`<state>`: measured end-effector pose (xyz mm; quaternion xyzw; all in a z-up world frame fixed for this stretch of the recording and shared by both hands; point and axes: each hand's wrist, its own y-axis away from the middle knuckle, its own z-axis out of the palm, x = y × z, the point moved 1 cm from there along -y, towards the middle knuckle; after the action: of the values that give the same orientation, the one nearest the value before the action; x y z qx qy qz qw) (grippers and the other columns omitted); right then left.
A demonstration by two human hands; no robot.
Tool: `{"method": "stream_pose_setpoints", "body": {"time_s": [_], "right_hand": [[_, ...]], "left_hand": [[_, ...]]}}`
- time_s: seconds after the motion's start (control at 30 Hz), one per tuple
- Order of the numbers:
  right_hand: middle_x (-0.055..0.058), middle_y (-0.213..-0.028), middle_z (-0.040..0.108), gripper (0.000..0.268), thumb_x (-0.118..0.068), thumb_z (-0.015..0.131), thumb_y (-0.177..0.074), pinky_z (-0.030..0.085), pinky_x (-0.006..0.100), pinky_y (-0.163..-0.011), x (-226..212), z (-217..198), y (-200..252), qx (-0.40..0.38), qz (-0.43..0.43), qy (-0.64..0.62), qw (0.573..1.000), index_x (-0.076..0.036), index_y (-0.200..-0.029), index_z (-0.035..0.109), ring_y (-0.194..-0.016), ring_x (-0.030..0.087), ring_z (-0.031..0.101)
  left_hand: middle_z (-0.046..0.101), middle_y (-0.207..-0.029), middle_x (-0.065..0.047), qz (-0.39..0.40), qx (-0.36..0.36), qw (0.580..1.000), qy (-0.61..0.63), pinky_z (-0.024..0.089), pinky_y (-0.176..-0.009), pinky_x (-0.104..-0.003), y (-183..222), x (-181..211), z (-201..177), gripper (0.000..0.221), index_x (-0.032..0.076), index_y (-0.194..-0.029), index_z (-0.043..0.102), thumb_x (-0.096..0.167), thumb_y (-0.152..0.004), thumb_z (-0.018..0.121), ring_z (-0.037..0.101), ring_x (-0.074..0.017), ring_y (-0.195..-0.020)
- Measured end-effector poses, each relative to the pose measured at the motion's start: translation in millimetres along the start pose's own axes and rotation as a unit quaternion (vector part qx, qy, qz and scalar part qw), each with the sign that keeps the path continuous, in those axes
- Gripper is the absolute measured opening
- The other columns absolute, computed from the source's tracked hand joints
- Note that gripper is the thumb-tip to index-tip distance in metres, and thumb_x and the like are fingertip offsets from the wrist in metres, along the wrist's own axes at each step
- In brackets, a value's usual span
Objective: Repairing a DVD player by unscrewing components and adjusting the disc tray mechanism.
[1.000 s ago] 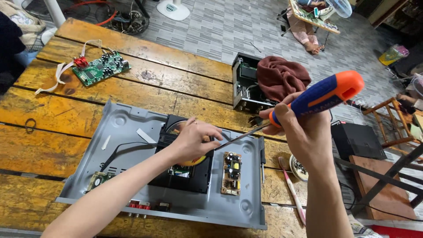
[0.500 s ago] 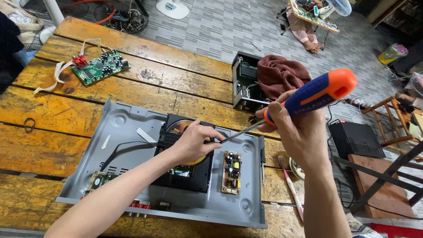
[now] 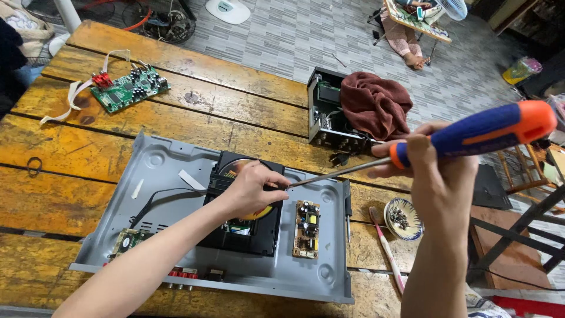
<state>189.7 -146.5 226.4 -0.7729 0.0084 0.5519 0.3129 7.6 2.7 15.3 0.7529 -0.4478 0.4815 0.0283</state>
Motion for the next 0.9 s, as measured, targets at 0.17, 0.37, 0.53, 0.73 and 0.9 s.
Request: {"method": "stream_pose_setpoints", "body": {"time_s": [0.17, 0.37, 0.53, 0.73, 0.9], "right_hand": [[0.010, -0.084, 0.058, 0.027, -0.033, 0.056, -0.106, 0.065, 0.028, -0.058, 3.6, -15.0, 4.7, 0.052, 0.009, 0.012, 0.999, -0.007, -0.104, 0.048, -0.084, 0.026, 0.075], [0.004, -0.092, 0.050, 0.036, -0.044, 0.059, -0.103, 0.061, 0.024, -0.055, 7.5, -22.1, 10.4, 0.106, 0.018, -0.012, 0.994, -0.010, -0.104, 0.048, -0.082, 0.023, 0.073], [0.000, -0.096, 0.050, 0.039, -0.047, 0.065, -0.100, 0.060, 0.021, -0.053, 21.2, -33.6, 20.9, 0.150, 0.008, -0.060, 0.987, -0.011, -0.105, 0.051, -0.078, 0.019, 0.070], [0.009, -0.086, 0.063, 0.038, -0.044, 0.074, -0.093, 0.047, 0.013, -0.056, 64.0, -51.4, 19.0, 0.157, -0.008, -0.121, 0.980, -0.016, -0.109, 0.052, -0.076, 0.009, 0.061], [-0.004, -0.093, 0.046, 0.045, -0.058, 0.065, -0.097, 0.034, 0.017, -0.046, 91.7, -47.8, 0.4, 0.211, -0.072, -0.073, 0.972, -0.016, -0.098, 0.048, -0.070, 0.008, 0.055]], "left_hand": [[0.078, -0.082, -0.002, -0.109, -0.024, 0.967, 0.230, 0.053, -0.067, -0.021, 1.1, 20.0, -11.6, 0.014, 0.006, -0.093, 0.080, 0.017, -0.083, 0.079, 0.067, -0.0058, -0.074], [0.078, -0.086, -0.008, -0.159, -0.044, 0.915, 0.369, 0.058, -0.071, -0.021, 3.0, 16.3, -11.0, 0.022, 0.000, -0.101, 0.078, 0.011, -0.082, 0.079, 0.068, -0.0083, -0.075], [0.079, -0.091, -0.011, -0.233, -0.071, 0.883, 0.400, 0.057, -0.075, -0.019, 4.5, 18.5, -13.6, 0.031, 0.000, -0.108, 0.078, 0.012, -0.080, 0.079, 0.069, -0.0088, -0.075], [0.074, -0.101, -0.016, -0.279, -0.048, 0.764, 0.579, 0.060, -0.092, -0.031, 1.3, -6.5, -4.5, 0.034, -0.002, -0.123, 0.070, 0.004, -0.089, 0.068, 0.071, -0.0205, -0.089], [0.074, -0.104, -0.022, -0.311, -0.013, 0.731, 0.607, 0.061, -0.090, -0.040, -5.1, -4.9, -15.0, 0.032, -0.007, -0.119, 0.070, 0.004, -0.089, 0.066, 0.073, -0.0292, -0.086]]}}
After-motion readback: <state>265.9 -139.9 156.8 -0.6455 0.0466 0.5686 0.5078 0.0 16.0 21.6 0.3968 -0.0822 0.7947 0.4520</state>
